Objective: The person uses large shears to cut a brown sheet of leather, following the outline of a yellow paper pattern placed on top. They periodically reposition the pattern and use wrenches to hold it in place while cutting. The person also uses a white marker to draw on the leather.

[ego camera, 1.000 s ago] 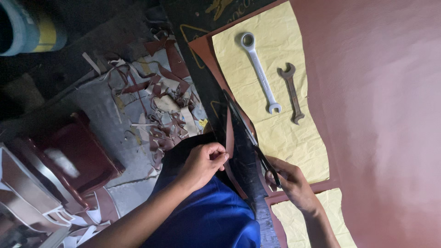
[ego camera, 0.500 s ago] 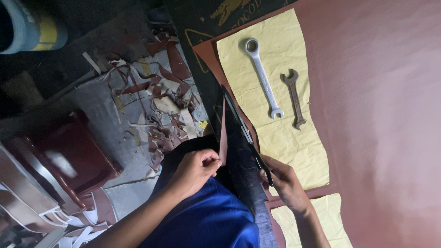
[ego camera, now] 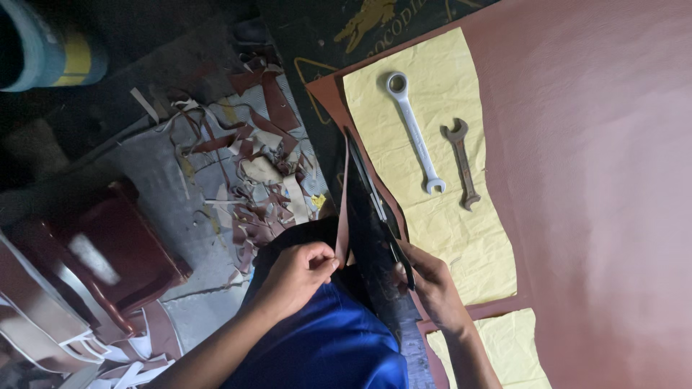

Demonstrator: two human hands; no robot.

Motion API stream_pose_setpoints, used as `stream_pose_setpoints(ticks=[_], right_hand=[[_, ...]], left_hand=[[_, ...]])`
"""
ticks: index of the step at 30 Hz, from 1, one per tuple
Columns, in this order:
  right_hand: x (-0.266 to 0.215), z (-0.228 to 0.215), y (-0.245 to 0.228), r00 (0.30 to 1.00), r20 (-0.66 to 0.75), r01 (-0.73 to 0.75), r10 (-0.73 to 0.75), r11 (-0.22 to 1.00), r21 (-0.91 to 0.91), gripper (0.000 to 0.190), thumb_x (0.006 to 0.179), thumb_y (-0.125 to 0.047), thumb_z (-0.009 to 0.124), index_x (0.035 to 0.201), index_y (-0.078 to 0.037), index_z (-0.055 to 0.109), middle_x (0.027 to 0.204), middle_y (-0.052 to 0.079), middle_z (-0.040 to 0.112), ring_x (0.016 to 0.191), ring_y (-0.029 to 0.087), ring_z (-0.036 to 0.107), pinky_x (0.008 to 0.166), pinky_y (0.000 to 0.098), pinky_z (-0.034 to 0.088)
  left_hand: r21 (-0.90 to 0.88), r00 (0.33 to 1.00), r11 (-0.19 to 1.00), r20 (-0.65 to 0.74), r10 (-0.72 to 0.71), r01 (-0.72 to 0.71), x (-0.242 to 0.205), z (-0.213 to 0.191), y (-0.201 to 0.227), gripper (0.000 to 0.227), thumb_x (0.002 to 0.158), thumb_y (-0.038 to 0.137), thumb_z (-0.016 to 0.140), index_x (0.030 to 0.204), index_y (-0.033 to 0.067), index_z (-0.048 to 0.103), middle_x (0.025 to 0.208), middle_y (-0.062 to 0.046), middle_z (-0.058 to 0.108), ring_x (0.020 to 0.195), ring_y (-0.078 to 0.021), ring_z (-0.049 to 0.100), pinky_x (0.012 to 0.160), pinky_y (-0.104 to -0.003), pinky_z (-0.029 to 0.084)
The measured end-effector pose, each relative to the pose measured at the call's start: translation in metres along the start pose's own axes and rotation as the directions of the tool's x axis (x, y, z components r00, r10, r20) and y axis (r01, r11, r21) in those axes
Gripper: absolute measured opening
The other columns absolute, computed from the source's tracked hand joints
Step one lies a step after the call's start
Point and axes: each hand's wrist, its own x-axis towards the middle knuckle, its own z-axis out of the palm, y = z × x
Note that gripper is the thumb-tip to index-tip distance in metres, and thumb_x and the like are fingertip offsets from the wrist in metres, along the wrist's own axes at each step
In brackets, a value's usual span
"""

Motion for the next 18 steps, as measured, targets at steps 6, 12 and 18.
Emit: stream_pose_setpoints(ticks=[6,12,18], right_hand=[[0.005,0.006,-0.01,1.0,0.014,0.024,-0.024,1.0,-0.004,0.055,0.093,-0.026,0.069,0.14,0.001,0.063,0.075,0.003,0.063,0.067,0.011,0.056,0.062,0.0277,0.049],[0.011,0.016,-0.022,0.995,0.034,0.097,-0.098,0.995,0.024,0.051,0.095,-0.024,0.068,0.139,0.002,0.064,0.082,0.001,0.063,0.073,0.008,0.055,0.065,0.0248,0.048],[0.013,0.018,-0.025,0.998,0.009,0.061,-0.061,0.998,0.004,0.055,0.092,-0.027,0.069,0.138,0.003,0.062,0.082,0.0,0.064,0.072,0.008,0.055,0.065,0.0249,0.048]], left_hand=[[0.066,1.0,0.998,0.003,-0.018,0.018,-0.003,-0.008,0.002,0.015,0.091,0.016,0.069,0.086,0.0013,0.071,0.063,-0.004,0.069,0.056,-0.0078,0.061,0.055,-0.027,0.048],[0.059,1.0,0.998,0.003,-0.014,0.013,-0.005,-0.014,-0.003,0.015,0.09,0.016,0.069,0.087,0.0016,0.071,0.064,-0.004,0.07,0.057,-0.0081,0.062,0.056,-0.027,0.05],[0.092,1.0,0.995,-0.011,-0.022,0.023,-0.01,-0.018,-0.005,0.016,0.089,0.017,0.07,0.084,0.0013,0.07,0.064,-0.006,0.071,0.057,-0.0106,0.066,0.057,-0.029,0.051]])
